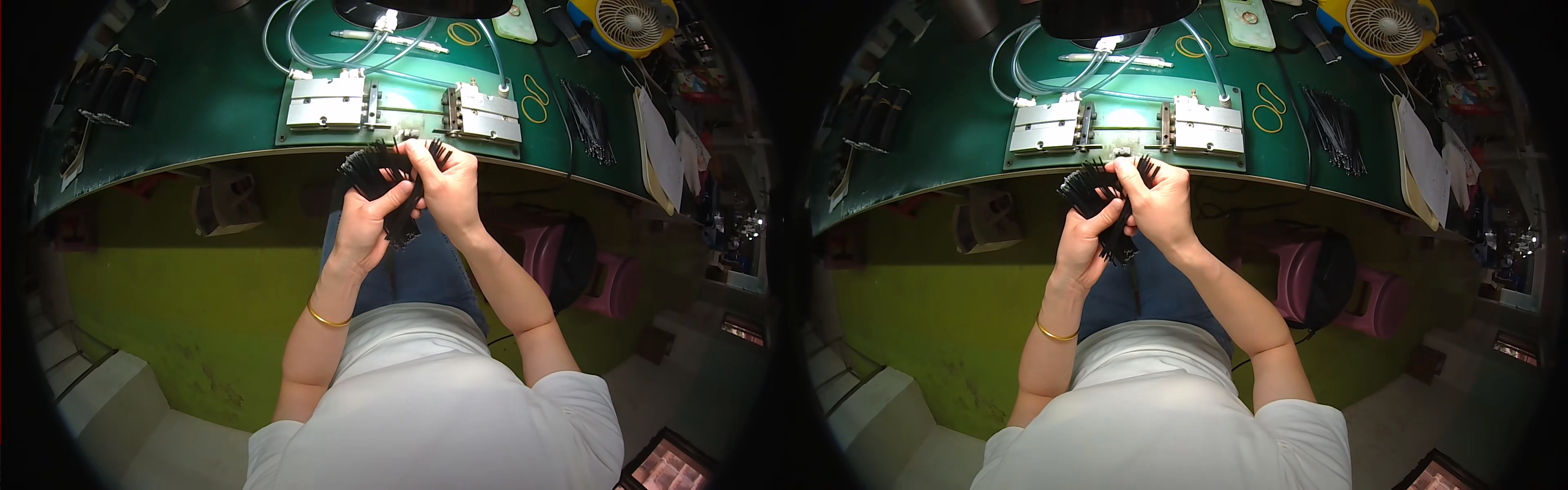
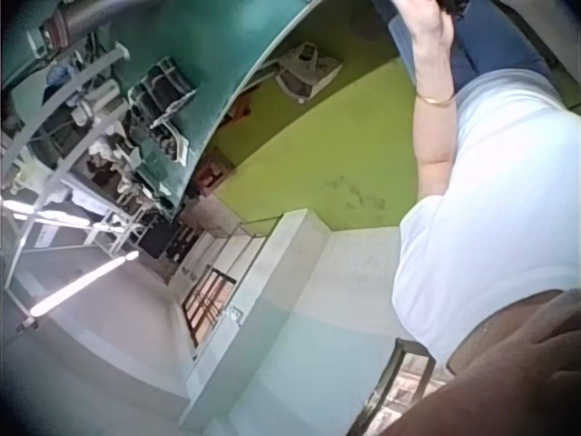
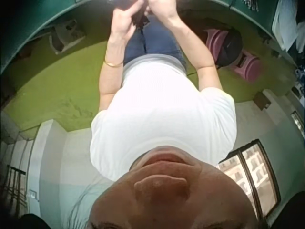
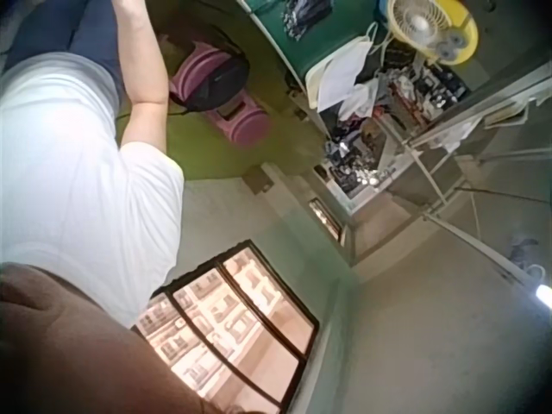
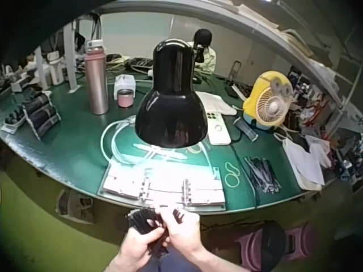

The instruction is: Assemble electronic components at a production floor.

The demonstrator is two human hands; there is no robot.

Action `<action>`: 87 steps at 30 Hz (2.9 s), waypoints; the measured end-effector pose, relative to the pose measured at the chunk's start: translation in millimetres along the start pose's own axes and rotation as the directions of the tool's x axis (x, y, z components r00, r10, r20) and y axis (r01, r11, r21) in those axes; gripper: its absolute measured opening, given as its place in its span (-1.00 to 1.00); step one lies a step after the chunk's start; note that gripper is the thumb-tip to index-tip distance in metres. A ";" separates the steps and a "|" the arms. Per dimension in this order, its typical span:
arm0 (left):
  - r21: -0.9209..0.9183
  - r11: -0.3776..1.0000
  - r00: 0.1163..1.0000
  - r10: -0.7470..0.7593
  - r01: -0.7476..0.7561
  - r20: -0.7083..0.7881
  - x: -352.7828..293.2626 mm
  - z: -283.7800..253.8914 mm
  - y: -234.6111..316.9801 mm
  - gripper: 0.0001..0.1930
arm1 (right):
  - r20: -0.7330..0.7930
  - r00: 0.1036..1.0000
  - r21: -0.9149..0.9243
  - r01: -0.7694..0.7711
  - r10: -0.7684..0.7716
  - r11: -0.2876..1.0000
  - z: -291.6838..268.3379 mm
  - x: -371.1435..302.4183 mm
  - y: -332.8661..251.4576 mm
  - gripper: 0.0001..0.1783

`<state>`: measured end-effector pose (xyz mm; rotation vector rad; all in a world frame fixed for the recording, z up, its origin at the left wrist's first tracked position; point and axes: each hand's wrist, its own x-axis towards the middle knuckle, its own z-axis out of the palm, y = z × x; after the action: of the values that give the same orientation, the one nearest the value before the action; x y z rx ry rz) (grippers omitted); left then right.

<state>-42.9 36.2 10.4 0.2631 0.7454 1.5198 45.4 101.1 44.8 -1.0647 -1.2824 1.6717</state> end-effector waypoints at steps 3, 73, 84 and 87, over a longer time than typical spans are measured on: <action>-0.010 1.000 1.000 -0.008 0.008 -0.008 0.4 1.2 0.7 -0.88 | -0.023 1.000 0.001 -0.011 0.011 1.000 -0.1 2.1 1.9 -0.75; -0.004 0.999 0.999 -0.035 0.035 0.012 6.0 -2.0 0.0 -0.91 | -0.040 0.999 0.069 -0.010 0.012 0.998 -2.3 6.4 5.9 -0.74; -0.007 0.999 0.999 -0.031 0.031 0.026 1.1 -3.5 0.3 -0.91 | 0.035 0.999 0.000 0.021 -0.021 1.000 -0.3 -0.6 -0.9 -0.75; 0.020 0.999 0.999 -0.034 0.034 0.008 -0.5 -2.6 0.4 -0.90 | 0.026 0.999 -0.004 0.032 -0.032 0.999 -0.2 -1.0 -0.2 -0.76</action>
<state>-44.7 34.9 8.7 0.2700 0.7550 1.4793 45.9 100.3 45.1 -1.0224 -1.3134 1.6650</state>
